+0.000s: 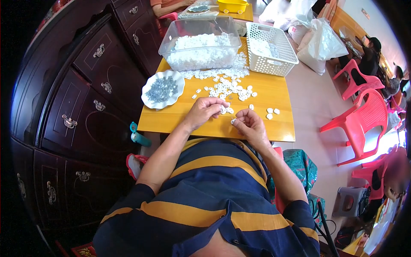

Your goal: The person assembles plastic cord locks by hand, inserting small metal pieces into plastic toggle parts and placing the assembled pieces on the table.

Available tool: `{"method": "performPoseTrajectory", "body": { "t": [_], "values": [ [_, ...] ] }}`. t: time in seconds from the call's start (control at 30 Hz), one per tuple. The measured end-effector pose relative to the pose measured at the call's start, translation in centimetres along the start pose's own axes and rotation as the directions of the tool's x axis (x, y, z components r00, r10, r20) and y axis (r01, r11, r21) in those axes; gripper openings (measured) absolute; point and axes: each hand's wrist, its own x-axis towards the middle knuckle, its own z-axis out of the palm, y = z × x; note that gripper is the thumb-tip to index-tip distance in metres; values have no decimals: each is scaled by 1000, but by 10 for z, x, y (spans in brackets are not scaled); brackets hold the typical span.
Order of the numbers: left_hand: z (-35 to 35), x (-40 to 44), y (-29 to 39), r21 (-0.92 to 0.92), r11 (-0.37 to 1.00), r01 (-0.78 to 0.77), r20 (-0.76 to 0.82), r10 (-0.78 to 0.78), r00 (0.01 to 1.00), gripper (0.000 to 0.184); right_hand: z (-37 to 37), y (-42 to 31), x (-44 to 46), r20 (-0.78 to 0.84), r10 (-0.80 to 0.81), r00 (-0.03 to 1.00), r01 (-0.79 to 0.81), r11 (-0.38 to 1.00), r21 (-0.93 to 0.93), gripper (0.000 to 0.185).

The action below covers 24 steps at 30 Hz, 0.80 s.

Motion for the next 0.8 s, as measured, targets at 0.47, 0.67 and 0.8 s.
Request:
{"method": "performPoseTrajectory", "body": {
  "t": [0.47, 0.67, 0.8],
  "values": [
    [0, 1, -1, -115, 993, -9, 53, 15, 998, 13, -1, 5, 1, 38, 3, 999, -1, 999, -54, 20],
    [4, 0, 0, -20, 999, -30, 104, 32, 994, 15, 0, 2, -1, 59, 24, 998, -20, 997, -74, 19],
    [5, -1, 2, -11, 1000, -27, 104, 28, 994, 15, -1, 4, 0, 64, 12, 998, -7, 997, -80, 19]
  ]
}}
